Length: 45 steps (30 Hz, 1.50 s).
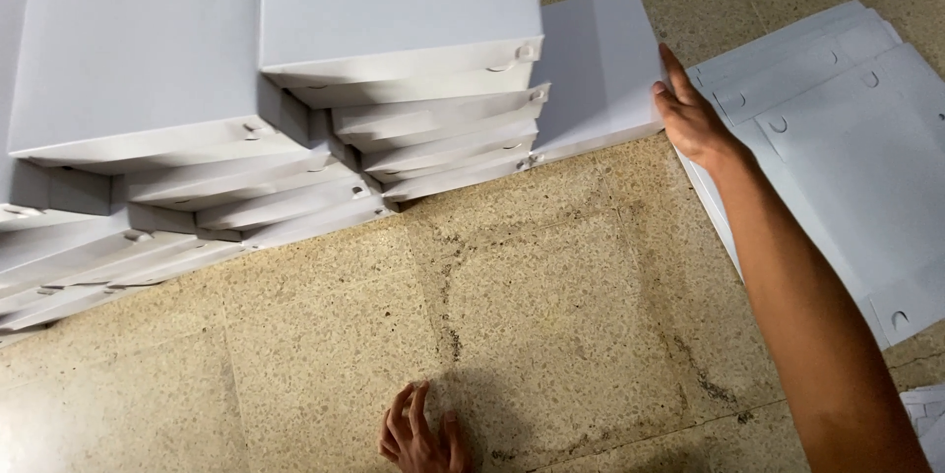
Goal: Assembling cardboard boxes from flat templates by folding along pre-scored lines and tucking tabs.
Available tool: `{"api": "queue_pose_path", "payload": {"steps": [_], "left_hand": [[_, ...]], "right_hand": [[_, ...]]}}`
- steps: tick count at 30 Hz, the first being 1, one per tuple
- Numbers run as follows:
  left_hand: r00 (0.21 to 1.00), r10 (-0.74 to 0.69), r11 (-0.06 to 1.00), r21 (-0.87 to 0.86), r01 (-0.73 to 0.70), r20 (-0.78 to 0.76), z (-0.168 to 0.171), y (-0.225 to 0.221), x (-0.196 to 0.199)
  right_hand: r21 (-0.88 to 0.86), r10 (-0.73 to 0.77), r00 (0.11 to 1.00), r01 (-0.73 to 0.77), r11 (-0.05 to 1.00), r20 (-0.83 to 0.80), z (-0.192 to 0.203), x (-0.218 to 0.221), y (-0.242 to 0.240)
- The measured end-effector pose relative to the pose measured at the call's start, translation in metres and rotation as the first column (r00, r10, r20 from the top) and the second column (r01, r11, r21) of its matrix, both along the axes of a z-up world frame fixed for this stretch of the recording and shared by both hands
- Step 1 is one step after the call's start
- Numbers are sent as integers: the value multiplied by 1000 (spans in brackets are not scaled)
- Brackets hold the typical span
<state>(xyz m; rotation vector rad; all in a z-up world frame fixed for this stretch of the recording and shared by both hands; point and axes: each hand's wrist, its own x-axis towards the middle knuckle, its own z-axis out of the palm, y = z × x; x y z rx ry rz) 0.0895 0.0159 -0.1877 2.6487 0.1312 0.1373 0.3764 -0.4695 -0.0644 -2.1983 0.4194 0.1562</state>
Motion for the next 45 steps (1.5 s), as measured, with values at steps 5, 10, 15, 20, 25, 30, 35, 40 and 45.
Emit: {"api": "queue_pose_path", "payload": {"steps": [5,10,15,20,25,30,35,40,45], "left_hand": [[999,-32,999,41,33,-42,-17,9,-4],[1000,16,1000,18,-15,-27,-12,3,-2],[999,12,1000,4,-12,-43,-5,3,-1],[999,14,1000,-25,-15,-35,7,-2,0],[1000,-5,999,-48,4,-16,6,4,0],[991,-99,992,71,106,-93,0,13,3],[997,-46,996,-70,50,63,-32,19,-1],[971,-40,949,-296,111,235,-95,27,19],[994,-110,949,-299,100,-16,91,-169,28]], "right_hand": [[123,79,994,-88,988,75,-14,9,18],[87,74,997,-72,994,-22,-9,16,52],[52,156,988,-156,986,4,-29,29,75],[22,218,976,-219,976,14,-22,28,97],[3,199,968,-202,979,153,-22,2,82],[-266,105,924,-4,964,368,-18,-113,13],[-664,-183,980,83,743,-82,-52,-264,-72],[-767,-51,991,-60,639,-120,-72,-309,-94],[-697,-5,981,-132,705,-192,-66,-313,-99]]}}
